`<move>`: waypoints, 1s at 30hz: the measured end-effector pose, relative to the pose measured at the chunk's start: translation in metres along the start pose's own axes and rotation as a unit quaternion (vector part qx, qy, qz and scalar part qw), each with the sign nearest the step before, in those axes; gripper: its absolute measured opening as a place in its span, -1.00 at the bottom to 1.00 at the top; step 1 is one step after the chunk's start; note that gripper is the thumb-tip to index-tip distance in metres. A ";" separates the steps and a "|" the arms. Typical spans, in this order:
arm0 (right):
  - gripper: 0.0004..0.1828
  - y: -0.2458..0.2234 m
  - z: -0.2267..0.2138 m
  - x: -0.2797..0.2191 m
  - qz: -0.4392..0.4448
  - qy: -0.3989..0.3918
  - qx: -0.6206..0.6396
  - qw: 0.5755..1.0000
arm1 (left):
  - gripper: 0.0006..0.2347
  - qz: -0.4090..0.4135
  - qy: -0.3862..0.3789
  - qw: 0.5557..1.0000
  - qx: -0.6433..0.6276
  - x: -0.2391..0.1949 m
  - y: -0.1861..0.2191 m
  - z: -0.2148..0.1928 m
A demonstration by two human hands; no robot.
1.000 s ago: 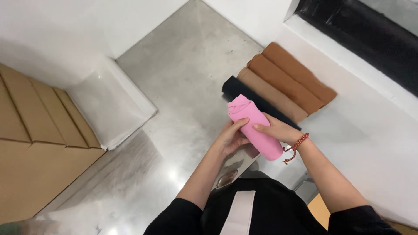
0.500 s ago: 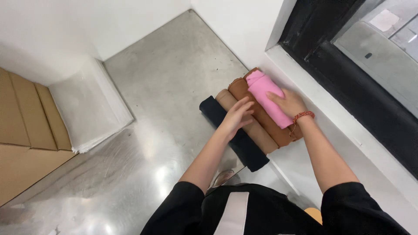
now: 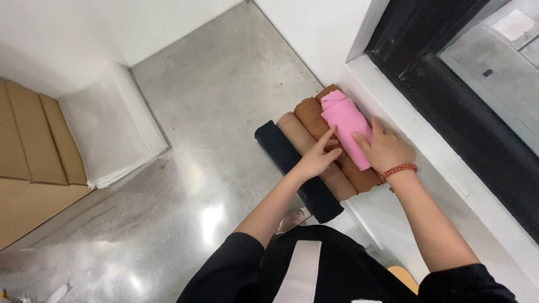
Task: The person takes a pink long-sleeved top from a clothing rack, lays it on a metal table, and folds it neatly. They then take an orange long-sleeved top from the rack and fold it in the same manner, placing it on the table.
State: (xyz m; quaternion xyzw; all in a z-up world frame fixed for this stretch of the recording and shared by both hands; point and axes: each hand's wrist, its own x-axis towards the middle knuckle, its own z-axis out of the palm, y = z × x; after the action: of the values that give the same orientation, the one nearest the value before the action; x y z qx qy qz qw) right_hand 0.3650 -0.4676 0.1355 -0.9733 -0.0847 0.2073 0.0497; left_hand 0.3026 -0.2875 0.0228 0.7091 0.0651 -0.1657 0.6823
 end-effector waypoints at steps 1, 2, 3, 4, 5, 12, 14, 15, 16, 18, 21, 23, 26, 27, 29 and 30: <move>-0.11 0.006 0.004 0.003 -0.013 0.015 -0.034 0.999 | -0.33 0.002 -0.008 1.000 0.011 0.001 -0.002 0.000; -0.11 0.002 0.003 0.002 -0.016 0.015 -0.035 0.999 | -0.33 0.002 -0.005 1.000 0.010 0.012 -0.019 0.003; -0.18 -0.003 0.002 0.001 -0.085 0.096 -0.008 0.992 | -0.34 0.004 0.001 1.000 0.003 0.022 -0.036 0.005; -0.25 -0.009 0.001 0.001 -0.153 0.176 0.020 0.972 | -0.35 0.006 0.007 1.000 -0.004 0.032 -0.053 0.007; -0.25 -0.016 0.009 0.008 -0.160 0.174 0.017 0.972 | -0.35 0.005 0.014 1.000 -0.007 0.022 -0.044 0.001; -0.09 -0.035 0.067 0.048 -0.233 0.245 -0.008 0.941 | -0.59 0.036 0.153 0.984 -0.084 -0.082 -0.042 -0.073; -0.11 -0.047 0.057 0.045 -0.223 0.201 0.008 0.954 | -0.63 0.051 0.197 0.974 -0.104 -0.118 -0.057 -0.106; -0.11 -0.058 0.052 0.043 -0.200 0.180 0.034 0.962 | -0.65 0.010 0.242 0.966 -0.093 -0.140 -0.063 -0.122; -0.11 -0.070 0.046 0.038 -0.177 0.157 0.059 0.970 | -0.67 -0.032 0.285 0.954 -0.084 -0.164 -0.068 -0.137; -0.16 -0.111 0.041 0.021 -0.244 0.159 0.079 0.953 | -0.67 -0.043 0.361 0.924 -0.115 -0.216 -0.051 -0.150; -0.23 -0.186 0.055 -0.013 -0.357 0.108 0.115 0.921 | -0.67 -0.043 0.472 0.863 -0.175 -0.290 -0.057 -0.166; -0.25 -0.239 0.085 -0.040 -0.433 0.060 0.130 0.890 | -0.67 -0.018 0.537 0.820 -0.198 -0.345 -0.063 -0.168; -0.25 -0.326 0.135 -0.102 -0.531 -0.008 0.128 0.838 | -0.67 0.022 0.609 0.759 -0.228 -0.440 -0.065 -0.162; -0.26 -0.352 0.149 -0.130 -0.560 -0.048 0.142 0.815 | -0.69 0.029 0.635 0.737 -0.229 -0.469 -0.074 -0.160; -0.28 -0.396 0.165 -0.199 -0.609 -0.102 0.148 0.773 | -0.71 0.039 0.682 0.693 -0.230 -0.535 -0.088 -0.150; -0.29 -0.414 0.168 -0.240 -0.630 -0.129 0.149 0.751 | -0.69 0.059 0.709 0.664 -0.230 -0.571 -0.093 -0.143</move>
State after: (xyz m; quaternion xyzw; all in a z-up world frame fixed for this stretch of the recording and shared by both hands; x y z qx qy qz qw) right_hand 0.0198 -0.0956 0.1328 -0.6437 -0.6523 0.2622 0.3024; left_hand -0.2407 -0.0642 0.1213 0.4351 0.5237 0.4477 0.5797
